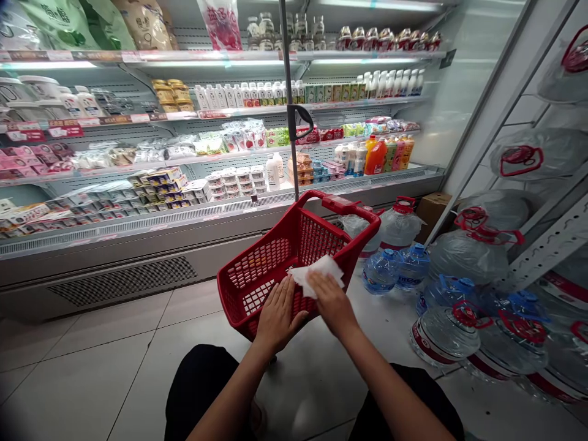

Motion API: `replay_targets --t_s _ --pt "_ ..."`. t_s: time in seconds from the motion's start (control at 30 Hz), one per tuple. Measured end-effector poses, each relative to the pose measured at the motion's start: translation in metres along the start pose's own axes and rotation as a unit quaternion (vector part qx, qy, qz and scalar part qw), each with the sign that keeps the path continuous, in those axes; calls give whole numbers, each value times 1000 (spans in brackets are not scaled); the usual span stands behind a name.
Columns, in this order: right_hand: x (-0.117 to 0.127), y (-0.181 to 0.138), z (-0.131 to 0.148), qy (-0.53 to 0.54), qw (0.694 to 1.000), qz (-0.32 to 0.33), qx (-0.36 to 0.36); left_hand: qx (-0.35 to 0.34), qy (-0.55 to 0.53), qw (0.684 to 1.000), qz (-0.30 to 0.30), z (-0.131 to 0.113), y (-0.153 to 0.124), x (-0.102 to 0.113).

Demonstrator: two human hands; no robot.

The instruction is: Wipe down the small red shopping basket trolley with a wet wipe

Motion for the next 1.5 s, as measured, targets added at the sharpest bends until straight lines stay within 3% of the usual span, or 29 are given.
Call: replay_targets --t_s 0.1,0.17,0.3,0.37,0.5,0.57,0.63,0.73,0.8,0.87,0.97,1.03,1.13,1.23,1.3,1.37,1.5 --pt "-7 0 17 16 998 31 56 -7 2 1000 2 1 0 1" --pt "3 3 -7 12 999 24 47 -9 3 1000 5 1 -1 1" --pt "23 9 -60 -10 998 -23 -50 -6 4 1000 13 -1 1 0" --pt "16 8 -47 -7 998 -29 -55 -4 4 1000 15 -3 2 -2" --pt "-13 -1 20 16 999 1 29 -9 1 1000 13 -7 2 -2" --pt "-14 -4 25 19 998 11 56 -13 -3 1000 20 -7 1 -1" --pt "-5 -4 2 12 999 12 51 -13 -9 999 29 -6 0 -1" --pt "16 1 -52 -6 1000 -8 -16 -12 -20 999 37 -6 0 -2" --pt "20 1 -63 -11 998 -22 -51 -10 -23 999 36 -7 2 -3" --pt "10 -1 -44 -2 999 -20 -46 -7 -23 999 29 -7 4 -3" --pt "-13 -6 8 28 999 13 16 -12 -30 999 21 -8 6 -2" --pt "-20 -8 24 43 997 31 50 -26 -39 999 24 -8 4 0" --pt "-11 -5 -4 47 997 34 43 -41 -45 997 43 -2 -4 4" --pt "1 3 -55 37 999 13 -17 -27 -34 997 56 12 -20 9" --pt "-1 7 -68 36 998 -1 -56 -10 -21 998 56 20 -31 11" --pt "-10 7 -51 43 997 -5 -68 0 -12 998 55 25 -38 9" --pt "-35 4 30 77 997 28 13 10 -9 999 48 26 -38 1"
Point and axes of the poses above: each hand's wrist, its own y-axis towards the middle knuckle, its own x-axis out of the back of the hand, z = x × y, the point moved 9 cm from there along y, towards the middle knuckle, and after that the axes turned 3 degrees about z, right-handed, at the moved point
